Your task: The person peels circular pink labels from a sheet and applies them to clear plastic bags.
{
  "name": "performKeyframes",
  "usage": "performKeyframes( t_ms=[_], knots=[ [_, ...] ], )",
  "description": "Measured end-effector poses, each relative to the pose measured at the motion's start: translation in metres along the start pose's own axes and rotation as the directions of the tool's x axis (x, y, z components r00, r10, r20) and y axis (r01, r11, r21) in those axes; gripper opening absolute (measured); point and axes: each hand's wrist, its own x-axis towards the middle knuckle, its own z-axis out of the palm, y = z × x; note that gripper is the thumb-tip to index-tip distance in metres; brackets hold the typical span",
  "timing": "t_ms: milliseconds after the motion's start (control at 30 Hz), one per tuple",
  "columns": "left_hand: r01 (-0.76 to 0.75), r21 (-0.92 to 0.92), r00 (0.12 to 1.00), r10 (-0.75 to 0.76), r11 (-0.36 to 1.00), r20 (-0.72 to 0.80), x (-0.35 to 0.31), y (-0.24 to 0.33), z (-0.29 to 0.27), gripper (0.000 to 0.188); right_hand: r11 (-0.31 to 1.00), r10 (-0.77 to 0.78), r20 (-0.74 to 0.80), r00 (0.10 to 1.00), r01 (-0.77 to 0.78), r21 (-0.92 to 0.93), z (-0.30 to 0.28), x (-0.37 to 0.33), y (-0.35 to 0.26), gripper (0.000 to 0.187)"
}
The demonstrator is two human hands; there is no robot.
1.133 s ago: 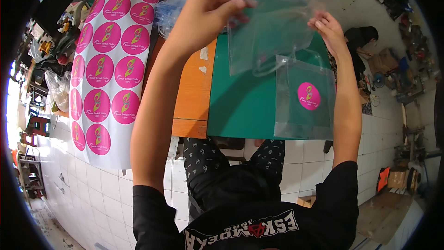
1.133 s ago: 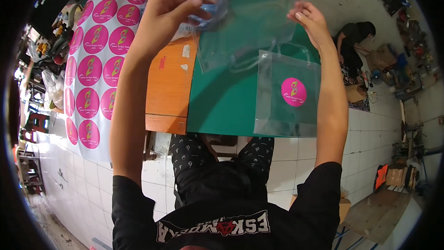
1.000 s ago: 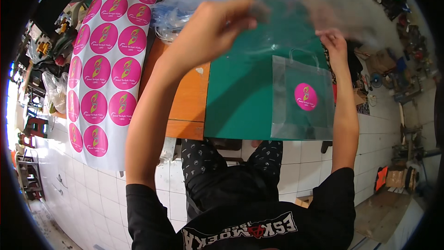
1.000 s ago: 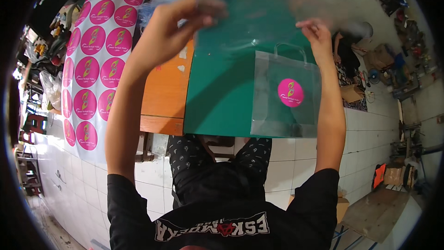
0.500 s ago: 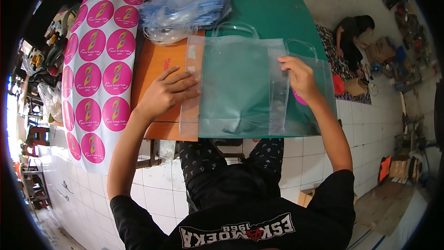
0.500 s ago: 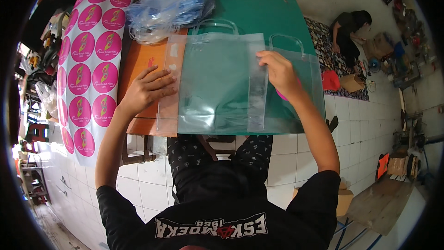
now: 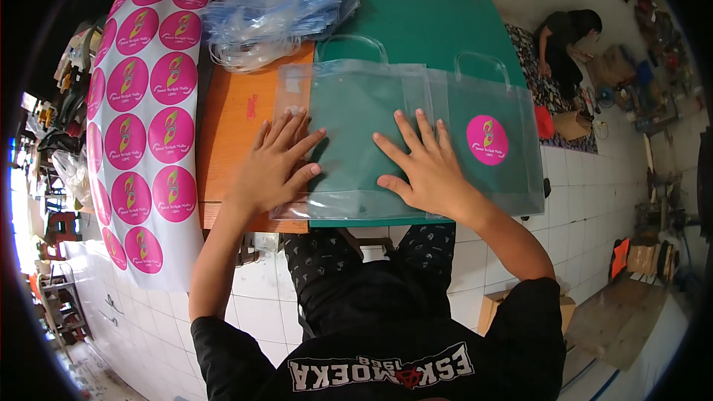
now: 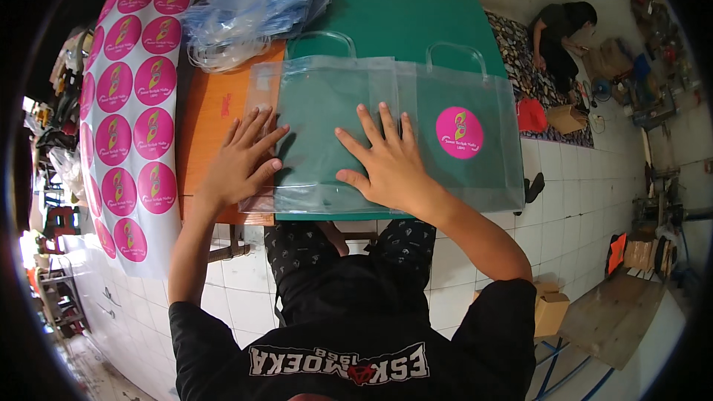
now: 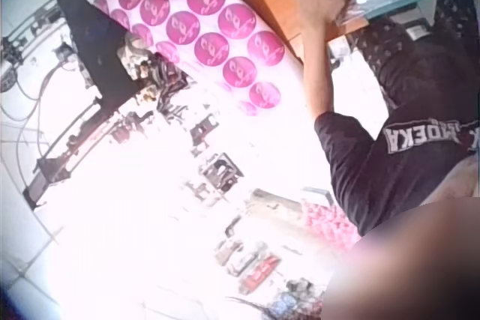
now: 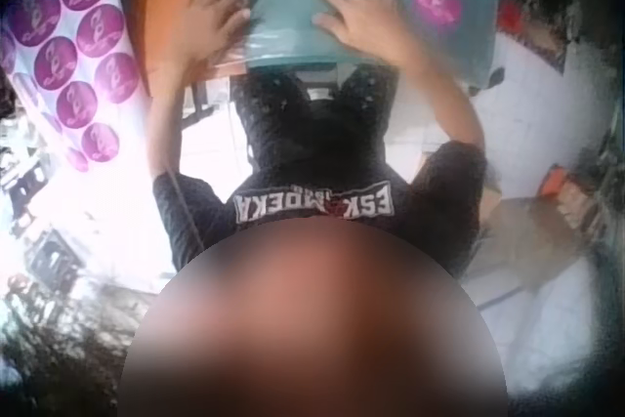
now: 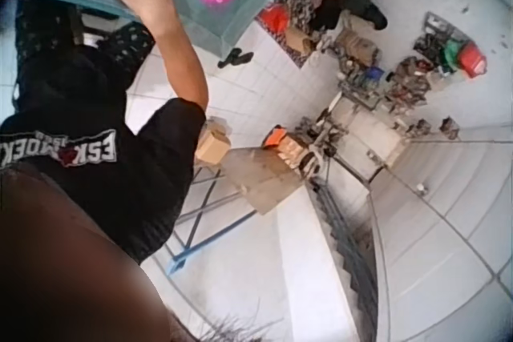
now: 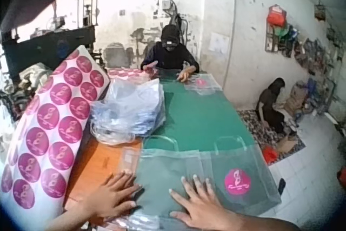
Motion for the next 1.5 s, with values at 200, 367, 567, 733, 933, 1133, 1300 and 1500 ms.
performKeyframes(
  t_ms=[200, 367, 567, 733, 933, 1133, 1300, 1500],
  knots=[
    [0.007, 0.055, 1.000, -0.007, 0.998, 0.004, 0.003, -0.002, 0.017, 0.061, 0.999, 0.024, 0.038, 0.999, -0.023, -0.023, 0.015, -0.003, 0.008, 0.072],
    [0.017, 0.061, 1.000, -0.017, 0.998, 0.009, 0.004, 0.001, 0.016, 0.060, 0.952, 0.180, -0.093, 0.979, -0.149, 0.266, -0.006, -0.023, 0.025, 0.073],
    [0.025, 0.039, 0.999, -0.024, 0.999, -0.033, 0.003, 0.004, 0.018, 0.066, 0.542, 0.792, -0.346, 0.503, -0.840, 0.018, -0.037, -0.124, 0.154, 0.086],
    [0.017, 0.031, 0.999, -0.015, 0.999, -0.035, 0.006, 0.007, 0.019, 0.068, 0.417, 0.906, -0.198, 0.374, -0.870, 0.262, -0.025, -0.158, 0.192, 0.094],
    [0.047, 0.025, 0.997, -0.045, 0.999, -0.057, 0.007, 0.018, 0.023, 0.069, 0.424, 0.905, -0.228, 0.359, -0.804, 0.417, -0.037, -0.163, 0.212, 0.079],
    [0.008, 0.011, 0.999, -0.008, 1.000, -0.053, 0.013, 0.027, 0.027, 0.069, 0.437, 0.899, -0.263, 0.350, -0.757, 0.486, -0.030, -0.170, 0.226, 0.074],
    [0.025, 0.023, 0.999, -0.024, 0.999, -0.037, 0.009, 0.029, 0.027, 0.070, 0.432, 0.896, -0.297, 0.329, -0.798, 0.421, -0.028, -0.162, 0.222, 0.073],
    [0.049, -0.005, 0.997, -0.049, 0.999, -0.052, -0.001, 0.027, 0.024, 0.070, 0.305, 0.940, -0.235, 0.246, -0.915, 0.263, -0.041, -0.149, 0.203, 0.080]
  ],
)
